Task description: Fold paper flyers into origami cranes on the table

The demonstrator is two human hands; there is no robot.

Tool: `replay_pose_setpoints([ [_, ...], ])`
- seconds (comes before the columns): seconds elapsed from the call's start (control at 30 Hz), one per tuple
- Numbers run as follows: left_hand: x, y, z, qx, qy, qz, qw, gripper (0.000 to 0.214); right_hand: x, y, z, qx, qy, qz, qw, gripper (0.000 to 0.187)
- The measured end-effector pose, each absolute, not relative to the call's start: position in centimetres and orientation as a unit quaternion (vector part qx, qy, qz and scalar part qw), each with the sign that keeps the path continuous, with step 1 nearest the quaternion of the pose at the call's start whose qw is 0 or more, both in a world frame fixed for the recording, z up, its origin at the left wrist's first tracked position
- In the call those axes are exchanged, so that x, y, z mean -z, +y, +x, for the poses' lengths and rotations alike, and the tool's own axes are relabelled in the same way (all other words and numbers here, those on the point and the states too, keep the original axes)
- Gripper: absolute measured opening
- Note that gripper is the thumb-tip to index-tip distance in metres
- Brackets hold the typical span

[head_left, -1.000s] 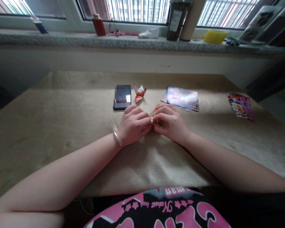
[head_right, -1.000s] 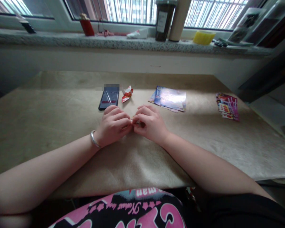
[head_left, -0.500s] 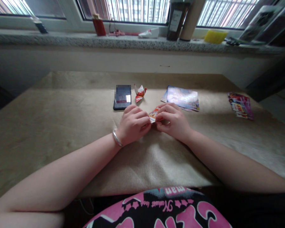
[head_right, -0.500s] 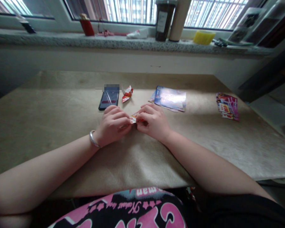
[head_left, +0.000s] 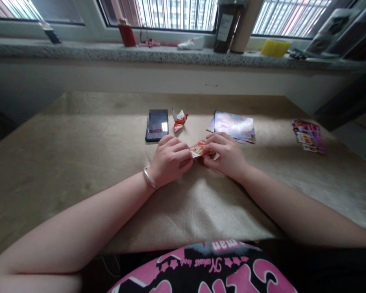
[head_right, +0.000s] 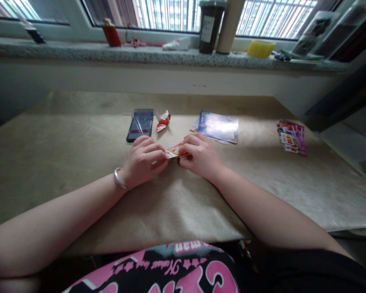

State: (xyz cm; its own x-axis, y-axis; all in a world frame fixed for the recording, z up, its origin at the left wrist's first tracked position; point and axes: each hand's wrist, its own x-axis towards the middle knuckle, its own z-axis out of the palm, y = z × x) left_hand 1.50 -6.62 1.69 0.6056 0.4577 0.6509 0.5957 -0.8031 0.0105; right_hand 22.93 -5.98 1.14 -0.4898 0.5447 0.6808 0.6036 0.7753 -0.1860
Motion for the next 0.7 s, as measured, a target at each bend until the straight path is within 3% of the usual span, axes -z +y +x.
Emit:
replay_pose_setpoints([
  [0.33,-1.9,-6.6,1.4,0.310,-0.316,-0.892,0.094,0.019,-1.4,-6.3,22.8,0.061,-0.863,-0.348,0.362,0.006],
  [0.5,-1.4,-5.8,1.0,0.293,-0.346,-0.891,0.019,0.016,-1.2,-5.9,23.1,0.075,-0.857,-0.350,0.372,0.007],
  [0.6,-1.0,-5.3,0.6,0.293,-0.368,-0.882,-0.034,0.004,-1.1,-5.8,23.3,0.078,-0.851,-0.349,0.383,0.008],
  [0.7,-0.7,-5.0,0.4,0.313,-0.393,-0.862,-0.074,0.007,-1.2,-5.9,23.4,0.069,-0.852,-0.346,0.387,0.008],
])
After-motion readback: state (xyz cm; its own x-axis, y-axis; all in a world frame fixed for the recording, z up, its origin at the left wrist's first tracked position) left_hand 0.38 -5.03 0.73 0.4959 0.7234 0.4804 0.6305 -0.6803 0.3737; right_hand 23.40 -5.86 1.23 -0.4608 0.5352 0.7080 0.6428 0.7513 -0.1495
